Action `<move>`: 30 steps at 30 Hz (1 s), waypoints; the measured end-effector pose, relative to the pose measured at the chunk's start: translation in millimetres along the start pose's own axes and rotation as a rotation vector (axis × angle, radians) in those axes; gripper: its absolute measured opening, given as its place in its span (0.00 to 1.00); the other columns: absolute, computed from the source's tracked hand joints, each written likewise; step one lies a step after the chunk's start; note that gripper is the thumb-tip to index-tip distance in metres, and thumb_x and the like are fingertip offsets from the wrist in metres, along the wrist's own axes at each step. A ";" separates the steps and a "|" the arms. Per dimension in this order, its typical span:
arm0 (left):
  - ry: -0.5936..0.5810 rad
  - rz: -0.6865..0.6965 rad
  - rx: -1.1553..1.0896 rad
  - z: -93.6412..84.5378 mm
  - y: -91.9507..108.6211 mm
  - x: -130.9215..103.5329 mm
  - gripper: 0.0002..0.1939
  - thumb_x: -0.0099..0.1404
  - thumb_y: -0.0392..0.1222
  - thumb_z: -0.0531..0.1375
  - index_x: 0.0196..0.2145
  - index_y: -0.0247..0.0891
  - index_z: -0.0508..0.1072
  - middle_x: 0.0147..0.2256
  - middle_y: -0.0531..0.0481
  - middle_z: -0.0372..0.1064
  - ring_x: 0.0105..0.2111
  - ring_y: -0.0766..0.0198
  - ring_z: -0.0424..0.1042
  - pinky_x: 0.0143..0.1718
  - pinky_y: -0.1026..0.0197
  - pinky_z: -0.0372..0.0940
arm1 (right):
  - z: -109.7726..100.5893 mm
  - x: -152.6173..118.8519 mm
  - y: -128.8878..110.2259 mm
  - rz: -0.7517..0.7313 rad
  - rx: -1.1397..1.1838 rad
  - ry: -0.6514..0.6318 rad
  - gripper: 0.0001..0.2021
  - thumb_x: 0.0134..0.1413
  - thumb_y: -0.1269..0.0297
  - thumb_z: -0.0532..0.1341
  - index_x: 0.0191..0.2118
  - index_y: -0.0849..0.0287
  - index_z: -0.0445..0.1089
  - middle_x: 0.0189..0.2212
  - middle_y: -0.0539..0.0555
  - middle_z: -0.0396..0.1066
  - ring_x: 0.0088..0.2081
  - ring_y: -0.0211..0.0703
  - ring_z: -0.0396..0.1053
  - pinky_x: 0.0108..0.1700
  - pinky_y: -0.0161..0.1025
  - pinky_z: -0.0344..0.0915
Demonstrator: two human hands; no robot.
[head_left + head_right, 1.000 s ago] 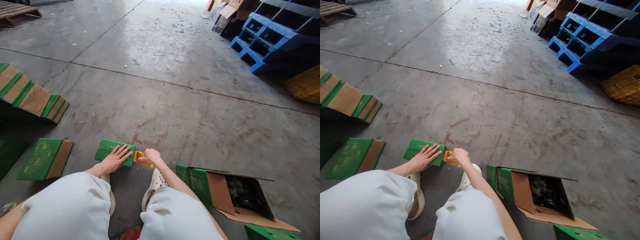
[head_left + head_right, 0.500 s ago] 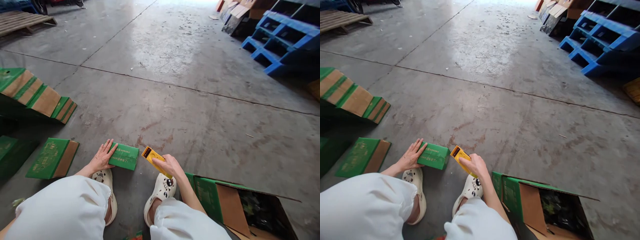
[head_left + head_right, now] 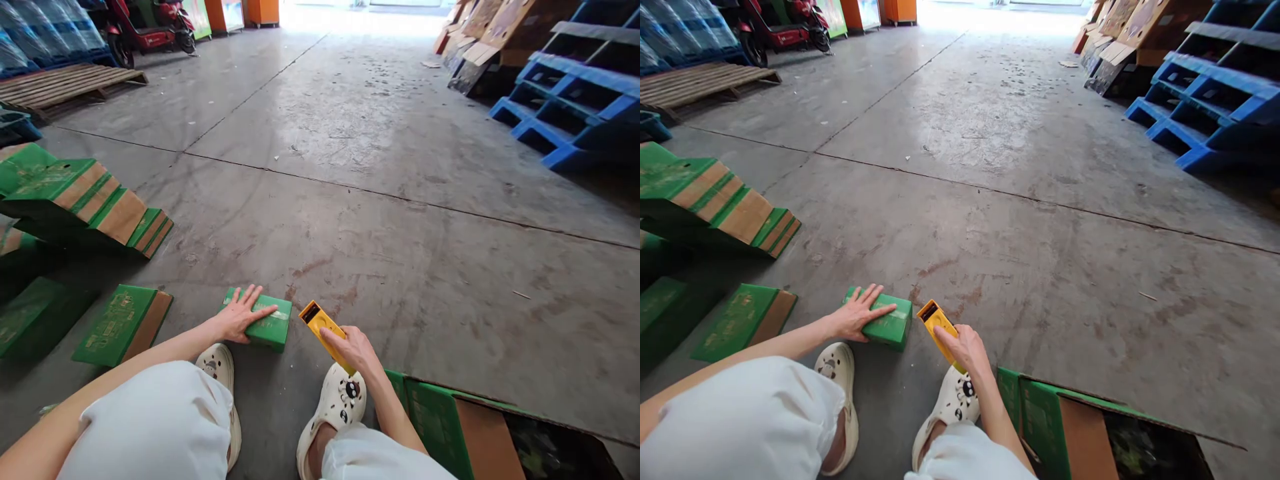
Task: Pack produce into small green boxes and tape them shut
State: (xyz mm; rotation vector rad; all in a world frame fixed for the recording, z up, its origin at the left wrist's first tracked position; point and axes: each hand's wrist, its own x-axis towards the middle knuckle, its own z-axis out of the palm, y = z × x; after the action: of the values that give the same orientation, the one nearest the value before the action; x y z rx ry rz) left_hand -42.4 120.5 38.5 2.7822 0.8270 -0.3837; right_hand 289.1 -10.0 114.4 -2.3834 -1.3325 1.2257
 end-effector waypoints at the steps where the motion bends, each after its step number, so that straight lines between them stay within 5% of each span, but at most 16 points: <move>1: -0.026 0.058 -0.002 0.4 12.0 5.9 0.74 0.43 0.49 0.80 0.76 0.63 0.41 0.78 0.33 0.24 0.74 0.21 0.33 0.64 0.16 0.40 | 0.2 0.9 -0.4 0.000 0.001 0.006 0.25 0.55 0.38 0.58 0.24 0.57 0.66 0.24 0.54 0.69 0.30 0.46 0.69 0.30 0.37 0.55; 5: -0.001 0.130 -0.044 7.7 45.8 15.3 0.73 0.43 0.47 0.80 0.76 0.65 0.41 0.78 0.36 0.21 0.75 0.24 0.31 0.65 0.16 0.37 | 1.4 1.5 -0.8 -0.012 0.040 -0.015 0.26 0.53 0.36 0.57 0.25 0.57 0.68 0.23 0.52 0.68 0.29 0.47 0.68 0.30 0.37 0.55; 11: 0.054 0.081 -0.118 2.9 40.6 13.7 0.65 0.50 0.53 0.75 0.77 0.60 0.44 0.75 0.33 0.42 0.69 0.26 0.50 0.65 0.22 0.44 | -0.1 0.4 6.7 -0.004 0.108 -0.006 0.28 0.53 0.34 0.56 0.27 0.58 0.71 0.23 0.53 0.69 0.29 0.47 0.68 0.29 0.37 0.55; 18: 0.232 -0.482 -0.310 6.6 27.3 57.0 0.60 0.62 0.61 0.65 0.78 0.45 0.34 0.71 0.26 0.49 0.66 0.22 0.53 0.61 0.26 0.51 | -7.4 -3.0 3.2 -0.080 0.323 0.038 0.30 0.54 0.32 0.59 0.31 0.59 0.73 0.25 0.52 0.70 0.29 0.45 0.68 0.30 0.38 0.59; 20: 0.207 -0.508 -0.399 7.0 15.8 65.1 0.58 0.65 0.64 0.61 0.78 0.43 0.33 0.70 0.25 0.51 0.66 0.25 0.56 0.60 0.30 0.54 | -6.2 -4.4 -0.2 -0.094 0.471 -0.019 0.30 0.51 0.30 0.62 0.33 0.59 0.74 0.25 0.52 0.71 0.27 0.44 0.67 0.30 0.38 0.60; 23: 0.247 -0.505 -0.531 -1.6 -1.7 61.2 0.51 0.67 0.65 0.60 0.77 0.44 0.45 0.71 0.29 0.54 0.67 0.31 0.59 0.61 0.34 0.58 | -0.9 -6.2 -3.4 -0.133 0.652 -0.143 0.31 0.46 0.31 0.67 0.34 0.59 0.76 0.26 0.53 0.72 0.26 0.43 0.66 0.29 0.38 0.60; 27: 0.353 -0.611 -1.039 -27.1 -9.4 37.6 0.33 0.71 0.63 0.58 0.63 0.37 0.71 0.58 0.34 0.71 0.56 0.45 0.73 0.58 0.44 0.67 | 4.2 -8.2 -7.6 -0.201 0.762 -0.265 0.30 0.43 0.33 0.72 0.36 0.60 0.80 0.28 0.54 0.75 0.27 0.42 0.67 0.31 0.37 0.62; 30: 0.014 -0.608 -1.725 -43.4 1.2 23.2 0.36 0.65 0.71 0.62 0.50 0.33 0.77 0.48 0.35 0.78 0.45 0.52 0.80 0.48 0.52 0.74 | 4.1 -9.2 -14.0 -0.199 0.769 -0.304 0.33 0.39 0.30 0.72 0.36 0.60 0.80 0.29 0.54 0.75 0.28 0.43 0.69 0.32 0.38 0.64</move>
State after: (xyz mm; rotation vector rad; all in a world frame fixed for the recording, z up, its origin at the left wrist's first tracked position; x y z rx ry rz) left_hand -14.9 143.1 72.4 0.9313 1.1388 0.2377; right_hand 274.7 -9.8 123.8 -1.5445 -0.8847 1.6869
